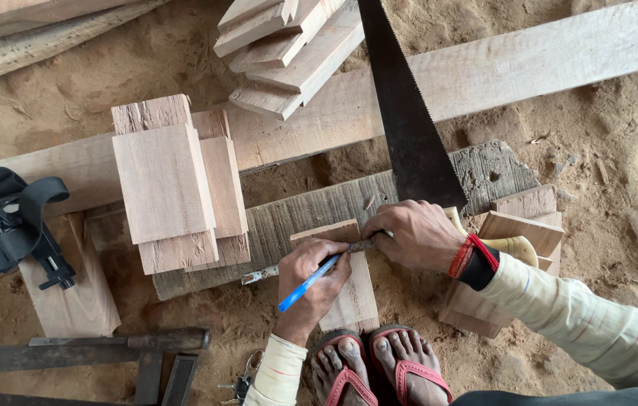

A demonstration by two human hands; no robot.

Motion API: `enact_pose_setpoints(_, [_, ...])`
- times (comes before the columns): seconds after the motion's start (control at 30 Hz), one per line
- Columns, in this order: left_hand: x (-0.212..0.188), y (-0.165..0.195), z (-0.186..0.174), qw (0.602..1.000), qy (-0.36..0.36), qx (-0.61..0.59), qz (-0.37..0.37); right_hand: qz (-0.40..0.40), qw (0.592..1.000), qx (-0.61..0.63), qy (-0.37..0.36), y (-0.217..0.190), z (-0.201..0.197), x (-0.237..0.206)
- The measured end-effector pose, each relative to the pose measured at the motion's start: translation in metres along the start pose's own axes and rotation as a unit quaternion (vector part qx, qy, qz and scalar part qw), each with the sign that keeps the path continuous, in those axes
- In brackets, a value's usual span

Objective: The person measures and marks multiple small wooden blocks using a tape measure, a blue pen, and a hand saw as a straightedge. They repeatedly measure dimensions, mark lines, and stack the marked pieces.

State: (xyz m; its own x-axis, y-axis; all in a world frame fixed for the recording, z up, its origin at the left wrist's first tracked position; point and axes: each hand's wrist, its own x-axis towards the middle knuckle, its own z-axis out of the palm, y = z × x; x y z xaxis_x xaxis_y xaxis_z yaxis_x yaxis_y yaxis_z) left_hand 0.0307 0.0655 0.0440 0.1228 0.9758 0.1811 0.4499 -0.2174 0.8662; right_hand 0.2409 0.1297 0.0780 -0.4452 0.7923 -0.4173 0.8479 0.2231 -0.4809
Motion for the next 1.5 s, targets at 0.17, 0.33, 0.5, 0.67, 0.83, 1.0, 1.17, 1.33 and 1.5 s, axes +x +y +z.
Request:
enact_pose_setpoints(0.17, [-0.003, -0.004, 0.003, 1.000, 0.011, 0.000, 0.009, -0.001, 1.000, -0.003, 0.003, 0.000, 0.001, -0.001])
enact_pose_setpoints(0.33, [-0.004, -0.007, 0.004, 1.000, -0.004, 0.004, -0.009, -0.006, 1.000, 0.004, 0.011, 0.000, 0.001, -0.001])
enact_pose_setpoints(0.5, [-0.003, -0.003, 0.003, 0.999, 0.025, 0.004, 0.034, 0.004, 1.000, -0.002, 0.003, -0.001, 0.000, -0.001])
enact_pose_setpoints(0.67, [-0.004, -0.002, 0.002, 1.000, 0.028, -0.014, -0.001, -0.009, 1.000, 0.009, 0.016, -0.002, -0.003, -0.002])
enact_pose_setpoints(0.83, [-0.003, -0.014, 0.005, 0.998, 0.012, -0.039, -0.048, -0.034, 0.999, 0.018, 0.033, -0.002, -0.009, -0.001])
enact_pose_setpoints(1.0, [-0.002, -0.023, 0.007, 0.999, 0.029, -0.033, -0.004, 0.007, 1.000, 0.000, -0.003, -0.001, -0.013, 0.007])
enact_pose_setpoints(1.17, [0.001, -0.021, 0.005, 0.999, 0.026, -0.030, 0.002, -0.033, 0.999, 0.003, 0.040, 0.001, -0.013, 0.007])
enact_pose_setpoints(1.33, [0.003, -0.016, 0.003, 0.999, 0.026, -0.040, -0.002, -0.021, 0.999, 0.005, 0.028, -0.001, -0.014, 0.009])
enact_pose_setpoints(1.5, [0.005, -0.010, 0.000, 0.999, 0.021, -0.032, -0.002, -0.016, 0.999, -0.010, 0.031, -0.004, -0.015, 0.008])
